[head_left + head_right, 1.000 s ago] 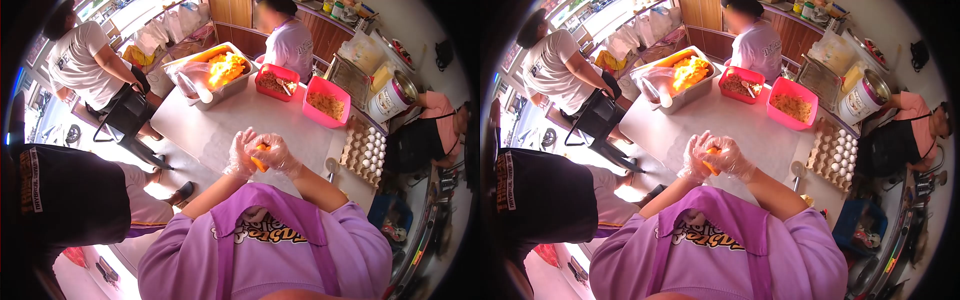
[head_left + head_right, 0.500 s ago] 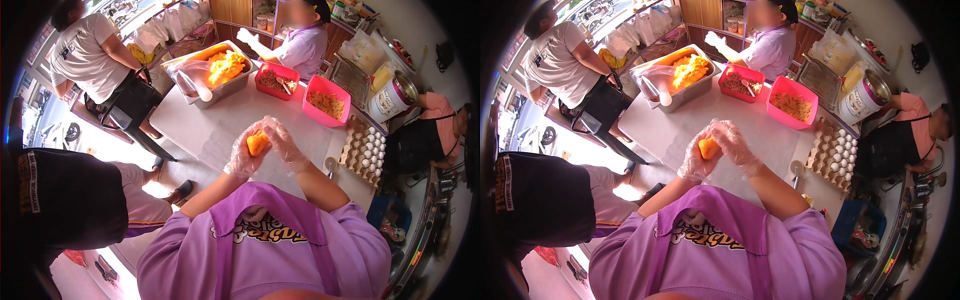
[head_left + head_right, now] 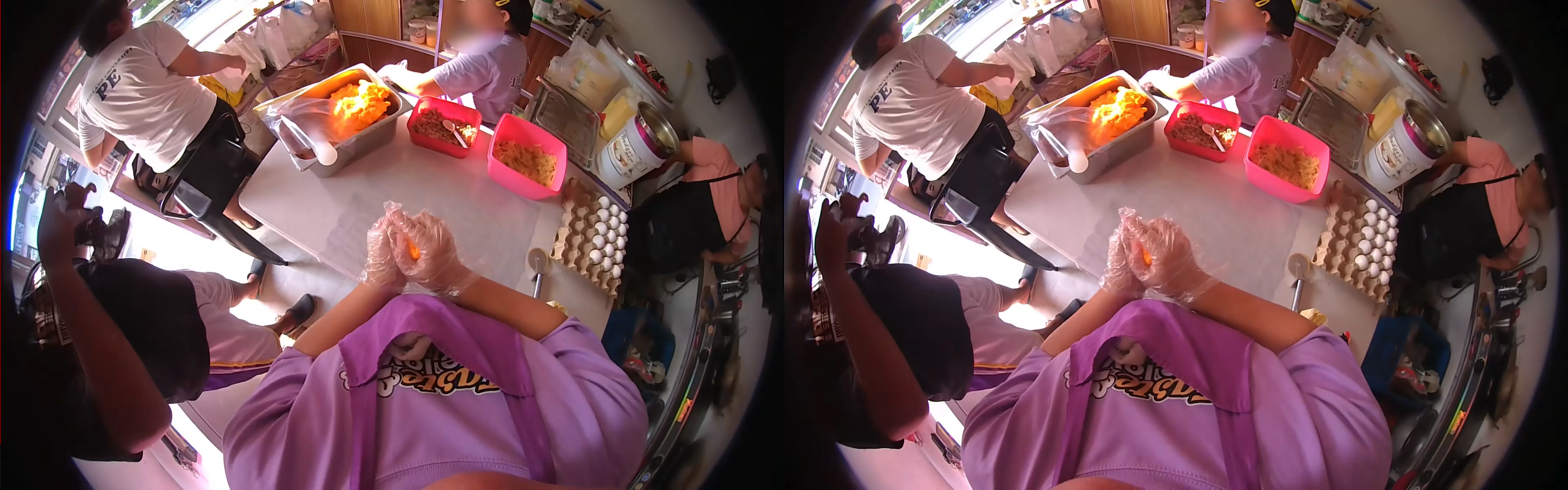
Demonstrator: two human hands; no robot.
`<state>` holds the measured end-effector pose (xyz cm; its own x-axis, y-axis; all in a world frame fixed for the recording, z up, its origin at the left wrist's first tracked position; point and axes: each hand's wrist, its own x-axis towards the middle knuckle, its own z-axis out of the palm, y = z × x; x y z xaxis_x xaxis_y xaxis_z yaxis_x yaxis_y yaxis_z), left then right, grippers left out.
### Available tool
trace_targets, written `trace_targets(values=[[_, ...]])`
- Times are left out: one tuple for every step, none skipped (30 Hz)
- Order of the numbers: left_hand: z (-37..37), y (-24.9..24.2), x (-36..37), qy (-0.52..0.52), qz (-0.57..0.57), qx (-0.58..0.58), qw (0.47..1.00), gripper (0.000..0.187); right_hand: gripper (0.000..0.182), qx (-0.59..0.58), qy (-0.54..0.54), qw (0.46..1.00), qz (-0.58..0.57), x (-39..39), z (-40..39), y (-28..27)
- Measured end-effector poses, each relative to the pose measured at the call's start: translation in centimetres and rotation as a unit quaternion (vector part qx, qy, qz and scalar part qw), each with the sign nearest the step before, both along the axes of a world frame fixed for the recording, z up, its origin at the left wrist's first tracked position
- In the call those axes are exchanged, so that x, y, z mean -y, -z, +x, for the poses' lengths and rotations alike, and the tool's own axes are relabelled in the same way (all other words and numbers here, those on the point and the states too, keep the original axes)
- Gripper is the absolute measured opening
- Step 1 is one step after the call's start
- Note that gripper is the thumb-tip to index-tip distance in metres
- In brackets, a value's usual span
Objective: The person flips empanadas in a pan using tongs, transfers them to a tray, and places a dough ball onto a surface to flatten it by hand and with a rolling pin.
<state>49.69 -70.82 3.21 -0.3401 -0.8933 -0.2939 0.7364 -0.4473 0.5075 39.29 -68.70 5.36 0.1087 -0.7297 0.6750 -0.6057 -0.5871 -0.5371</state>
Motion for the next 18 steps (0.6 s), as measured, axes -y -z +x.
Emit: trace_targets(values=[[-0.2, 0.3, 0.0, 0.004, 0.001, 0.001, 1.0, 0.02, 0.041, 0.001, 0.004, 1.0, 0.001, 0.1, -0.3, 0.6], [-0.4, 1.1, 0.0, -0.01, -0.051, -0.011, 0.999, 0.021, 0.04, 0.022, -0.017, 0.999, 0.037, 0.3, -0.7, 1.5], [-0.7, 1.9, 0.0, -0.025, -0.102, -0.023, 0.994, 0.022, 0.038, 0.042, -0.037, 0.996, 0.073, 0.7, -1.1, 2.4], [-0.6, 2.8, 0.5, -0.02, -0.1, -0.023, 0.995, 0.022, 0.038, 0.044, -0.032, 0.996, 0.074, 1.2, -1.4, 3.0], [-0.3, 3.6, 1.2, 0.009, -0.125, 0.086, 0.988, 0.031, 0.036, 0.133, -0.081, 0.974, 0.168, 1.8, -1.7, 3.5], [0.1, 4.5, 1.7, 0.038, -0.15, 0.193, 0.969, 0.04, 0.034, 0.221, -0.126, 0.932, 0.257, 2.1, -1.9, 4.0], [0.5, 4.5, 1.7, 0.045, -0.146, 0.193, 0.969, 0.04, 0.034, 0.225, -0.121, 0.931, 0.26, 1.9, -1.8, 4.5], [0.9, 4.6, 2.1, 0.057, -0.108, 0.109, 0.987, 0.045, 0.033, 0.294, -0.109, 0.894, 0.322, 2.0, -1.7, 4.9], [1.1, 4.6, 2.3, 0.068, -0.068, 0.024, 0.995, 0.05, 0.032, 0.361, -0.096, 0.846, 0.379, 2.1, -1.7, 5.4], [0.7, 3.4, 2.0, 0.049, 0.031, 0.036, 0.998, 0.067, 0.048, 0.359, -0.138, 0.843, 0.377, 2.3, -1.7, 6.5], [0.9, 3.0, 1.6, 0.055, 0.036, 0.041, 0.997, 0.067, 0.048, 0.366, -0.132, 0.84, 0.378, 2.1, -1.4, 7.8], [1.2, 3.0, 1.1, 0.135, -0.007, 0.02, 0.991, 0.074, 0.05, 0.276, -0.071, 0.904, 0.319, 1.6, -0.8, 9.3], [1.5, 3.2, 0.4, 0.213, -0.047, -0.004, 0.976, 0.082, 0.052, 0.178, -0.009, 0.95, 0.257, 0.8, -0.1, 9.9], [1.1, 3.9, -0.4, 0.224, 0.034, 0.012, 0.974, 0.09, 0.052, 0.182, -0.006, 0.947, 0.263, 0.9, 0.0, 10.2], [0.7, 4.3, -1.1, 0.227, 0.041, 0.013, 0.973, 0.09, 0.052, 0.157, 0.022, 0.92, 0.359, 1.5, -0.1, 10.6], [0.4, 4.6, -1.8, 0.212, 0.05, 0.005, 0.976, 0.091, 0.052, 0.131, 0.047, 0.881, 0.451, 1.6, 0.1, 10.7], [0.3, 4.9, -2.2, 0.198, 0.056, -0.002, 0.979, 0.092, 0.052, 0.135, 0.05, 0.878, 0.456, 1.1, 0.5, 9.7], [0.7, 5.2, -2.0, 0.196, 0.107, -0.017, 0.975, 0.086, 0.052, 0.108, 0.081, 0.918, 0.374, 0.5, 0.8, 8.7]])
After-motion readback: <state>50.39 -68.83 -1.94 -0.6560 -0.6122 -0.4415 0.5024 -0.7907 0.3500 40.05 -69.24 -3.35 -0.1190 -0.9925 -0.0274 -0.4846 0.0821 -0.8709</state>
